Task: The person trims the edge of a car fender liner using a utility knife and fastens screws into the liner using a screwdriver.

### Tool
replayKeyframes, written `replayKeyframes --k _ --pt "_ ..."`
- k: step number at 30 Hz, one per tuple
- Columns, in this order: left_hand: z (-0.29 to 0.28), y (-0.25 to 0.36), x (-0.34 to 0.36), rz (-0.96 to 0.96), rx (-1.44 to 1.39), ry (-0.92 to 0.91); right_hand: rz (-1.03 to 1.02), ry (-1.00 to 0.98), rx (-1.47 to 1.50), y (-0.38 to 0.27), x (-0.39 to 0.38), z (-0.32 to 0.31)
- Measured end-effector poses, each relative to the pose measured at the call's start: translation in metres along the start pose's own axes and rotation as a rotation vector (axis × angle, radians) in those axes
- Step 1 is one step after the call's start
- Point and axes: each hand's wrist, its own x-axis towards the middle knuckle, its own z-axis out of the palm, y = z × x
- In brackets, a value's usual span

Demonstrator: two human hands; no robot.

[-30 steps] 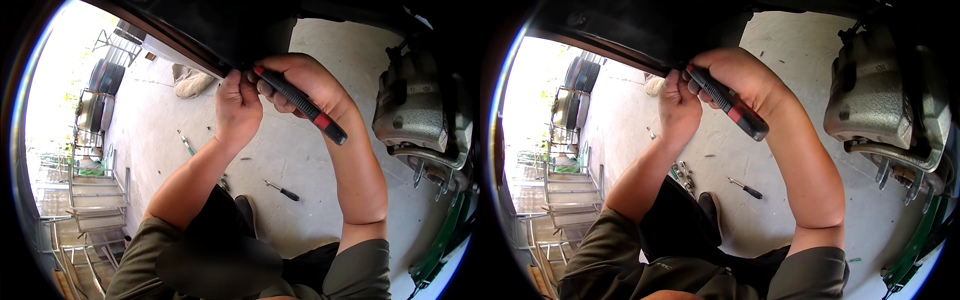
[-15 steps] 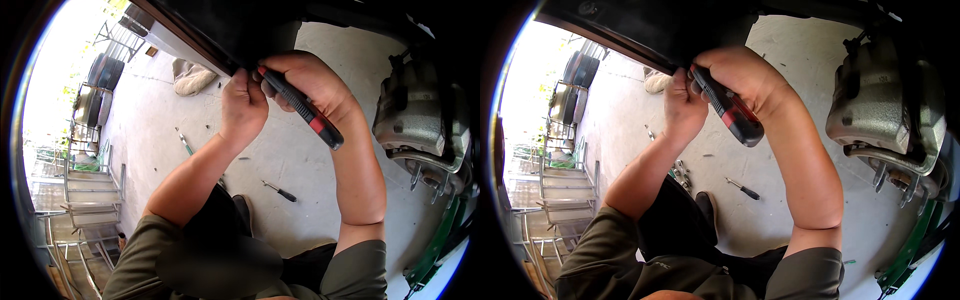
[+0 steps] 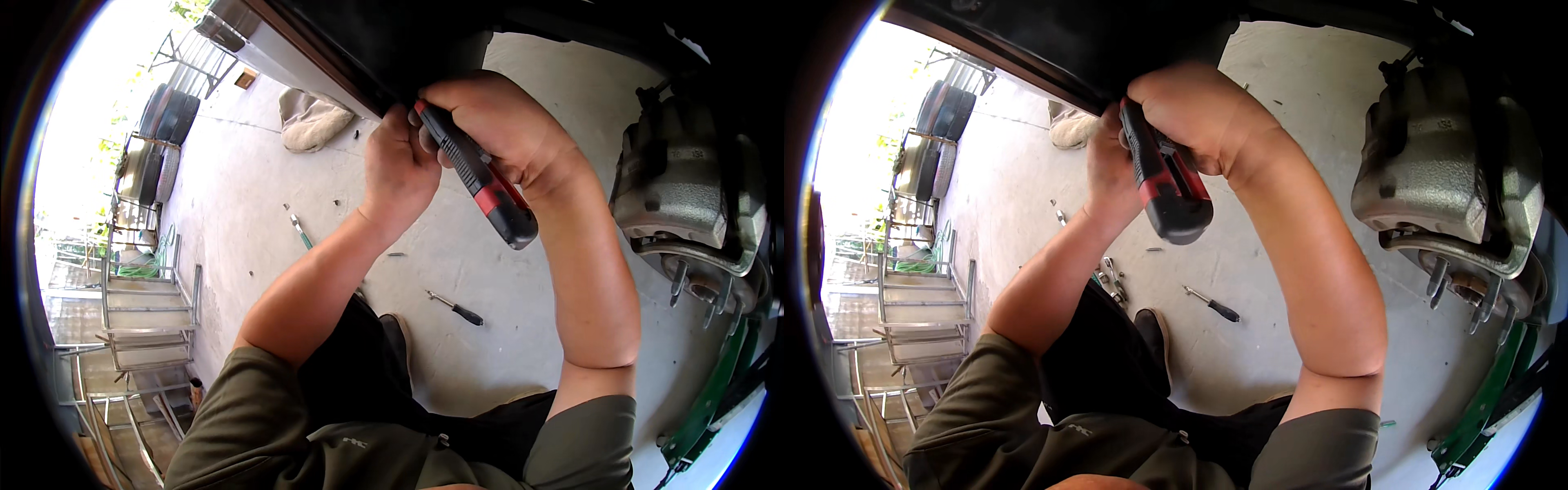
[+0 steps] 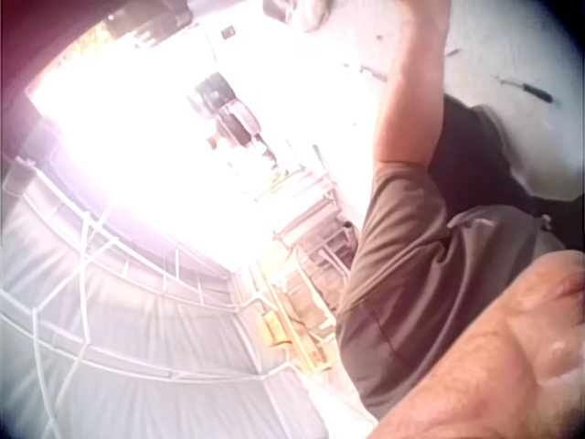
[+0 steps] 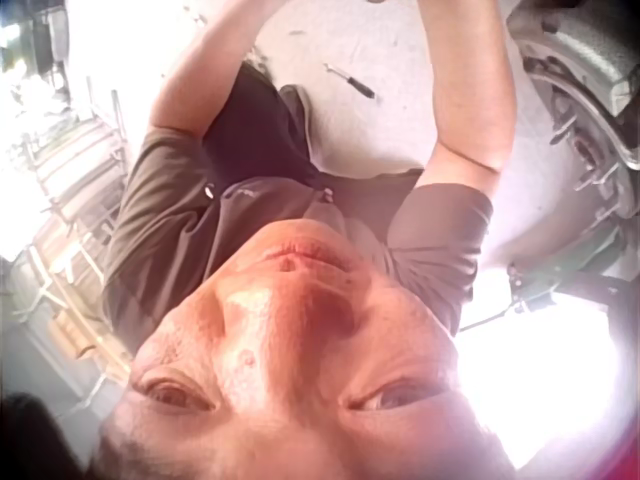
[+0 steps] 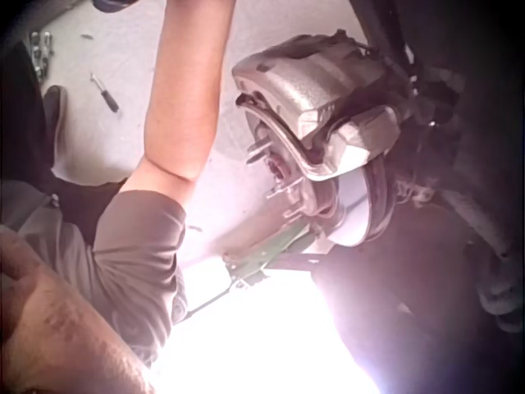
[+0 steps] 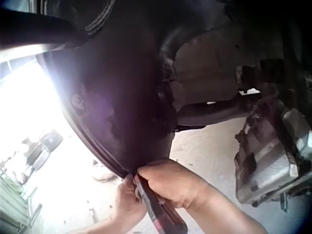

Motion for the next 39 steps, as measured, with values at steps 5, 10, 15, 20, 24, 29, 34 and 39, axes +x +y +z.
replayKeyframes --k 5,10,15,20,24,29,34,39 --pt "0.000 0.000 0.001 0.161 0.319 0.122 0.021 -0.091 0.453 0.012 -0.015 -0.006" --pt "0.002 0.019 0.002 0.159 0.234 0.112 -0.018 -0.124 0.582 0.032 -0.018 -0.007" --pt "0.000 0.015 0.001 0.086 0.082 0.049 -0.179 -0.151 0.610 0.045 -0.013 -0.001" --pt "-0.002 0.012 0.001 0.124 0.197 0.027 -0.124 -0.285 0.810 0.050 -0.012 -0.007" --pt "-0.002 0.012 0.002 0.037 0.146 -0.010 -0.138 -0.167 0.592 0.044 -0.019 -0.007" --pt "0.002 0.026 0.001 0.116 0.190 0.051 -0.116 -0.220 0.699 0.052 -0.019 -0.010" --pt "-0.004 0.023 0.000 0.158 0.214 0.105 -0.165 -0.321 0.484 0.056 -0.026 -0.011" --pt "0.001 0.032 0.000 -0.024 0.111 0.027 -0.345 -0.029 0.372 0.062 -0.023 -0.005"
